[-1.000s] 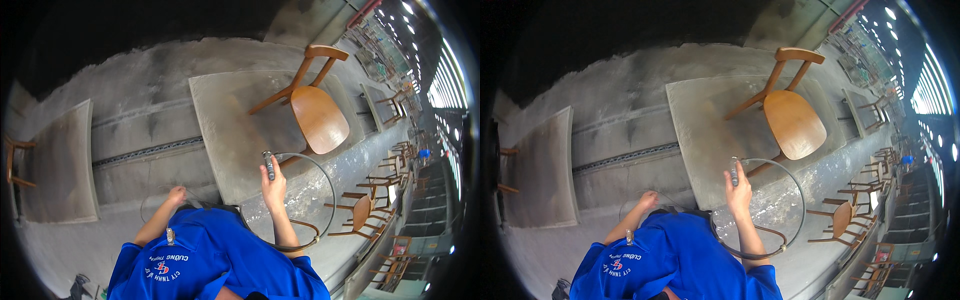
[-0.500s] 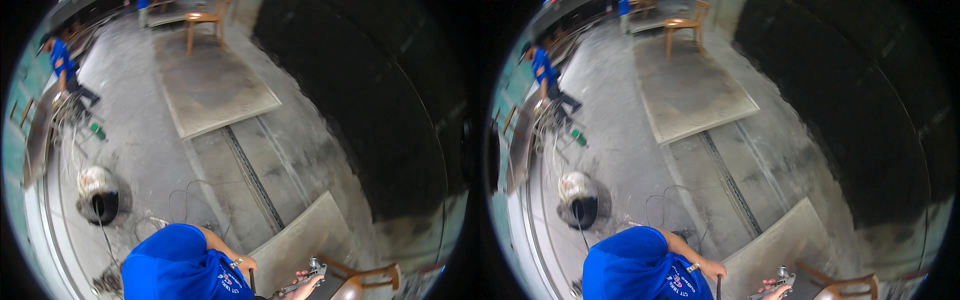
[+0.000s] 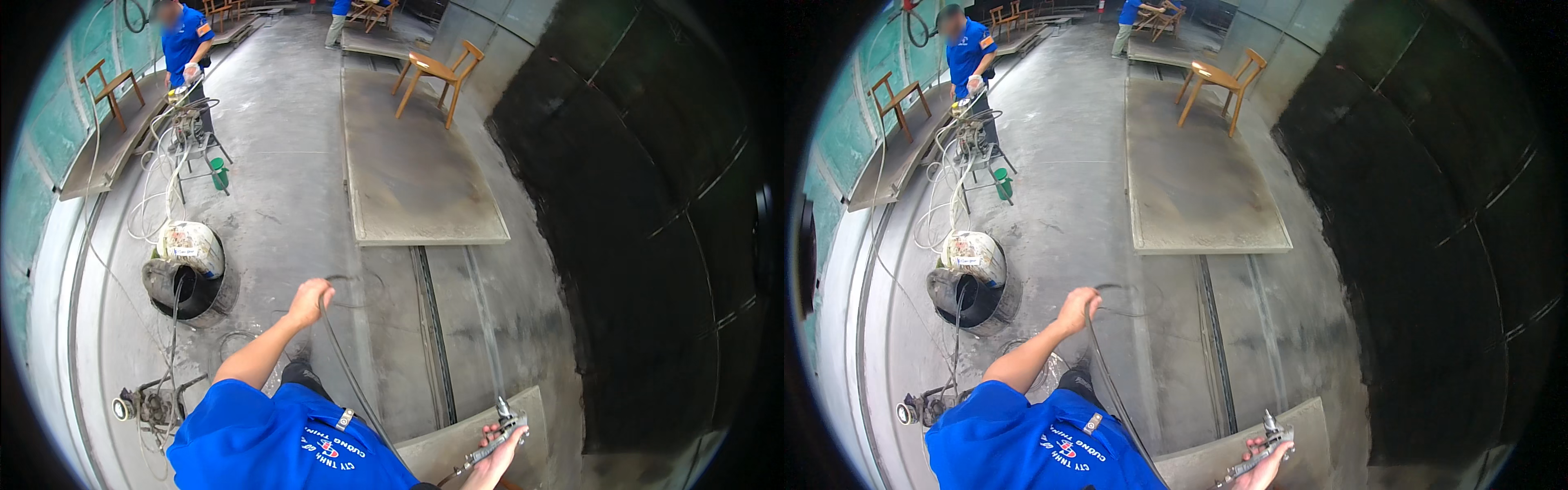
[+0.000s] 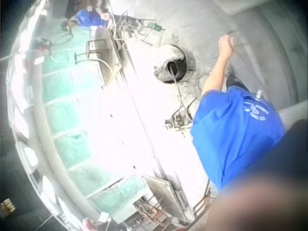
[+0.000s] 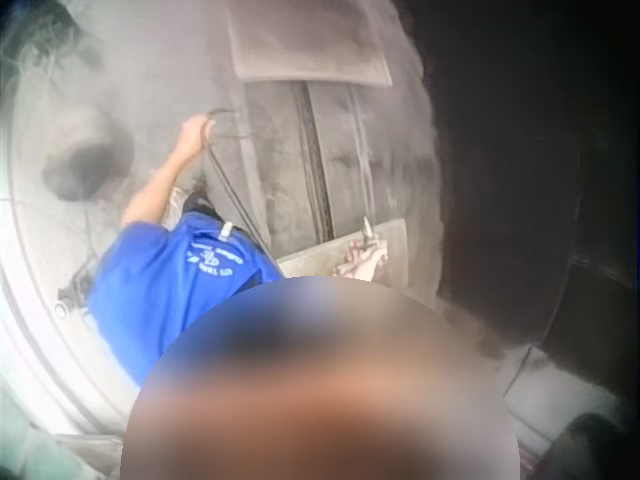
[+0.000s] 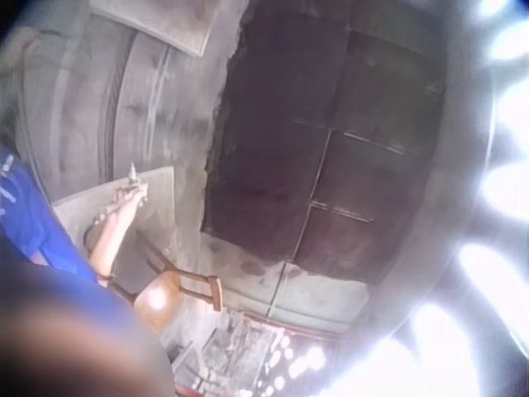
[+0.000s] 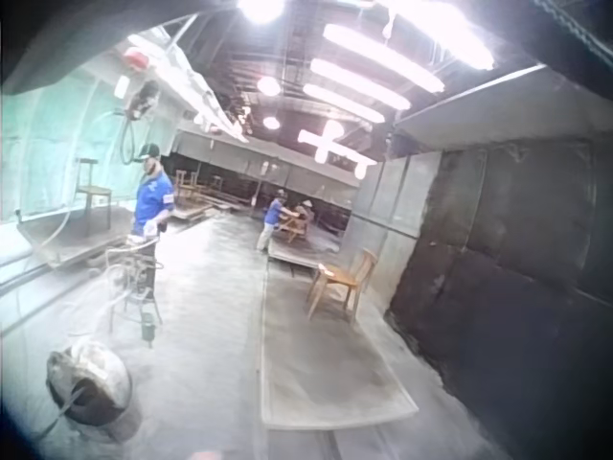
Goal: The person uses a spray gun to apply finish to a wooden chair, repeatedly rotating and repositioning the chair to coat all surfaces. The person also wipes the chair seat with a cloth and continues spraying while moving around the chair.
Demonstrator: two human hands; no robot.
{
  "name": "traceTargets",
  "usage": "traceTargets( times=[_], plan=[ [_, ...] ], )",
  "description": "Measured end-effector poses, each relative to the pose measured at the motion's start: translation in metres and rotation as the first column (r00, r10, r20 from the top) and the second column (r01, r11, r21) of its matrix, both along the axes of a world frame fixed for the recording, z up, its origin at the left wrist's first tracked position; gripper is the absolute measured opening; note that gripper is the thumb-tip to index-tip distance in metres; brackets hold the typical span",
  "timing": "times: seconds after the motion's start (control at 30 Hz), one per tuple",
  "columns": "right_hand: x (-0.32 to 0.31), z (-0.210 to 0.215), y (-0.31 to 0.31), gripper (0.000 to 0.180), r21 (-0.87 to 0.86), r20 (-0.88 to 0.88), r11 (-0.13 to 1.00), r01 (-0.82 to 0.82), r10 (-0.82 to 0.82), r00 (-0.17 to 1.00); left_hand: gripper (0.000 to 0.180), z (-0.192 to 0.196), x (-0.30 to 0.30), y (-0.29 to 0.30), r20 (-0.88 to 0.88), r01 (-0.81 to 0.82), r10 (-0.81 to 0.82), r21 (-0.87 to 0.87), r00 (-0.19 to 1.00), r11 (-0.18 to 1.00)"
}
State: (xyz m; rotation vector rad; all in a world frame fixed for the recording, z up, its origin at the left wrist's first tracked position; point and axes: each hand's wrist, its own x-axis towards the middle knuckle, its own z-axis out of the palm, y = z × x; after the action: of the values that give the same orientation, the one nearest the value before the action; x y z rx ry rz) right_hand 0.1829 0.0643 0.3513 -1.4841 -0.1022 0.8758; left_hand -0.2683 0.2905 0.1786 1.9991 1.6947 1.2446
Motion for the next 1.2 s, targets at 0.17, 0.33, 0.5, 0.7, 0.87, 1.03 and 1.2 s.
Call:
traceTargets(
  times=[0.17,0.33,0.5,0.7,0.87,1.03,1.2],
  plan=[
    [-0.051,-0.013,0.104,0.064,0.062,-0.136,0.962,-0.266,0.272,0.953,0.026,0.060,-0.073,0.051,0.322,-0.331,0.296,0.058,0.899,0.942],
    [-0.145,-0.009,0.220,0.064,0.064,-0.194,0.886,-0.459,0.463,0.865,0.032,0.103,-0.140,0.097,0.446,-0.383,0.300,0.108,0.843,0.917],
    [-0.223,0.001,0.305,0.056,0.060,-0.184,0.808,-0.587,0.587,0.789,0.029,0.140,-0.208,0.144,0.461,-0.519,0.396,0.175,0.794,0.837],
    [-0.269,-0.034,0.400,0.037,0.025,-0.261,0.780,-0.625,0.609,0.749,0.032,0.147,-0.254,0.205,0.430,-0.487,0.415,0.067,0.802,0.871],
    [-0.304,-0.077,0.514,0.034,0.109,-0.345,0.740,-0.664,0.655,0.673,0.032,0.137,-0.282,0.289,0.316,-0.444,0.418,0.009,0.852,0.896],
    [-0.371,-0.080,0.649,0.034,0.157,-0.387,0.650,-0.743,0.733,0.559,0.029,0.147,-0.320,0.376,0.221,-0.524,0.506,0.028,0.833,0.851],
    [-0.476,-0.038,0.779,0.041,0.257,-0.361,0.353,-0.899,0.898,0.250,0.023,0.152,-0.380,0.435,0.233,-0.682,0.655,0.055,0.719,0.729]
  ],
)
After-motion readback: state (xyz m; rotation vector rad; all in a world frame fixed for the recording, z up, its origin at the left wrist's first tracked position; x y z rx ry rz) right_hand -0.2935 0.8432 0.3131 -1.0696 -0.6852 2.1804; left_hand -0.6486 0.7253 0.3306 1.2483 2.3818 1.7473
